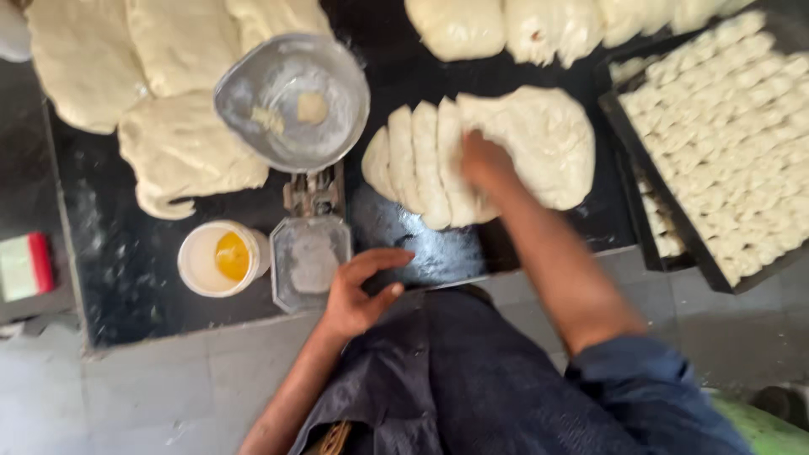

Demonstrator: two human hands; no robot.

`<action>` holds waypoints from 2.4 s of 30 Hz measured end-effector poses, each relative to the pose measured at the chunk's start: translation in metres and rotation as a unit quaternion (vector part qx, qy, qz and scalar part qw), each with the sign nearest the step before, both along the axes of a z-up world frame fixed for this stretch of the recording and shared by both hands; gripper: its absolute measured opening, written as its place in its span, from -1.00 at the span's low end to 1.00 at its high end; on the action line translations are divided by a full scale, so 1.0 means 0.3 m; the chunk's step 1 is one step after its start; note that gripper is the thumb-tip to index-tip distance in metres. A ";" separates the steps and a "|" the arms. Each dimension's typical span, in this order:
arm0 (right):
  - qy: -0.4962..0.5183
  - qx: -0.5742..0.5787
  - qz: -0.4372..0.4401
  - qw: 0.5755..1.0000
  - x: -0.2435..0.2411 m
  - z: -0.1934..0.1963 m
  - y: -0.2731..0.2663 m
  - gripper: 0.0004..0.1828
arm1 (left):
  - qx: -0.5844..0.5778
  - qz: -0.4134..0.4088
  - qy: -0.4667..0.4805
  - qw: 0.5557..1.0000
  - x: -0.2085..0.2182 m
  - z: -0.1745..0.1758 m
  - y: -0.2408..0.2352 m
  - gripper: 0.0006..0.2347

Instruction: The person cuts a large dough mass into strips using a bench scraper, then pinches off small pieces, rolls them into balls, and places them on a tray. The person repeats this process, filling the tray with uniformly shaped dough balls.

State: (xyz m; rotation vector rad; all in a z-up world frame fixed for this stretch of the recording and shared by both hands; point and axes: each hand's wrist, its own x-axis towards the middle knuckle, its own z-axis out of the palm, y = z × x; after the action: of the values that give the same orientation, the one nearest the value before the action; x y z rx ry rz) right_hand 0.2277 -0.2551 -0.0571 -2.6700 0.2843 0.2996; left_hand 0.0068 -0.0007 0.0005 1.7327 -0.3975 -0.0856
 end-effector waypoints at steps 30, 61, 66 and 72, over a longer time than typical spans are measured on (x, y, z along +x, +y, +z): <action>-0.088 -0.011 0.010 0.996 0.385 -0.321 -0.178 -0.43 | 0.007 0.076 -0.002 0.997 -0.077 -0.074 -0.099 -0.73; -0.012 0.000 0.034 0.999 -0.264 -0.227 -0.270 -0.48 | -0.018 0.032 0.127 0.991 0.012 -0.131 -0.162 -0.70; -0.194 0.026 0.049 0.979 0.150 -0.263 -0.442 -0.41 | -0.060 0.084 0.123 0.987 0.040 -0.122 -0.229 -0.69; -0.094 -0.014 0.017 0.995 0.400 -0.239 -0.340 -0.33 | -0.045 0.107 0.110 0.987 0.018 -0.130 -0.279 -0.70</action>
State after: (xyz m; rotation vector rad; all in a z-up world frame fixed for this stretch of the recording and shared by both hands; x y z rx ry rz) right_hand 0.3476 -0.3571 -0.1288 -2.7090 0.1850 0.0542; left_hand 0.0123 -0.0844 -0.0386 1.6468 -0.0505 -0.1006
